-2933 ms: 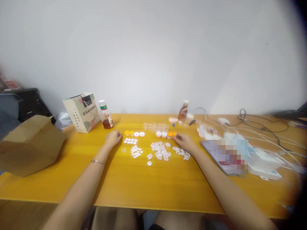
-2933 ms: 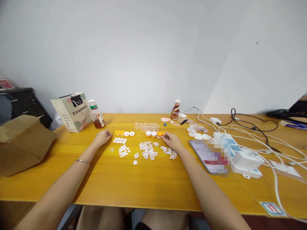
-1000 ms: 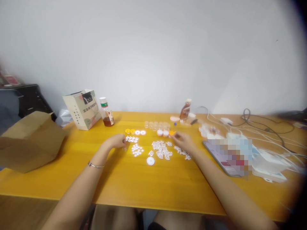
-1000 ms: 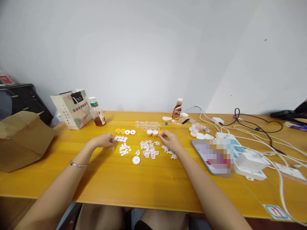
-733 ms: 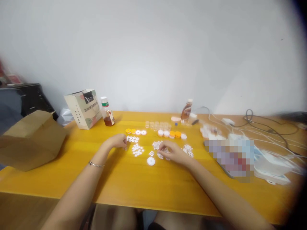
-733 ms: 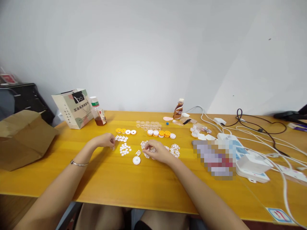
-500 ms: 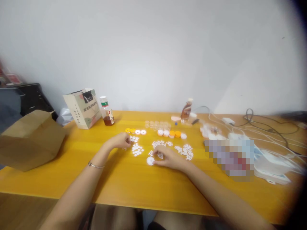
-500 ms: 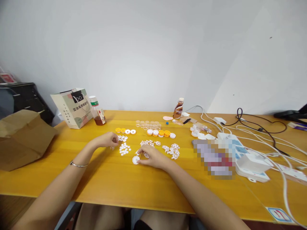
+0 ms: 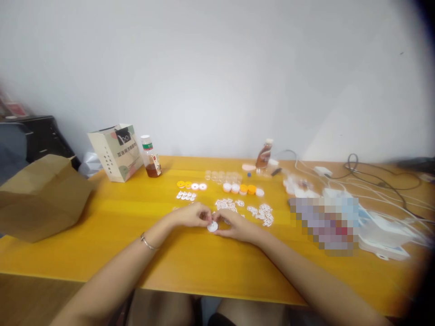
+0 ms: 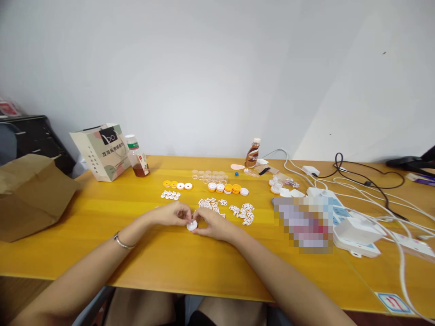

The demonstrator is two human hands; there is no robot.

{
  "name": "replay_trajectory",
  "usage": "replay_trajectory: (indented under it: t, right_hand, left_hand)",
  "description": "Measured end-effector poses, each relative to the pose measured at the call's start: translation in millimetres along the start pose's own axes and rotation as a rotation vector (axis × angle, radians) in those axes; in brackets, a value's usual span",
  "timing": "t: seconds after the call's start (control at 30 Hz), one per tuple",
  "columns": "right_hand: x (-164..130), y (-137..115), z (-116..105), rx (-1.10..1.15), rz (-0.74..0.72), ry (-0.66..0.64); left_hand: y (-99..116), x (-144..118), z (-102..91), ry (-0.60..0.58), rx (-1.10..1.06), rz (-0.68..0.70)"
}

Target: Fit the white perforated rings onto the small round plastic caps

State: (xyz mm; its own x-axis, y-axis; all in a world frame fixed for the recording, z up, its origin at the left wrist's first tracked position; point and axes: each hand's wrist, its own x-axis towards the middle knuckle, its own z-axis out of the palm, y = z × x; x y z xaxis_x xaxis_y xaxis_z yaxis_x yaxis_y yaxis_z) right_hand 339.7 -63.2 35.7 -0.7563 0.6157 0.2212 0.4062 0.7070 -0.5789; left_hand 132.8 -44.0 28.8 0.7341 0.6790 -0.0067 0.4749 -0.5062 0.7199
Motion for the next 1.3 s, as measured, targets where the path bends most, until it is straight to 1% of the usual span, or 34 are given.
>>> replay_trajectory:
  t: [0.3,1.03,1.17,1.3]
  right_hand:
    - [0.5,0.9,0.7,0.015,0.0,-0.004]
    - [0.7,2.4,1.8,0.033,-0.003,0.001]
    - [1.2,4.4,1.9,0.017,-0.037,-0.001]
    - [0.9,8.4,2.4,0.029,-0.101,-0.008]
  left_hand:
    - [-0.7,1.6,0.6,0.011,-0.018,0.047]
    - [-2.4,3.2,5.0,0.034,-0.041,-0.008]
    - [-4.6,4.4,5.3,0.044,-0.065,-0.041]
    - [-5.9,5.9,5.9,0.032,-0.111,-0.044]
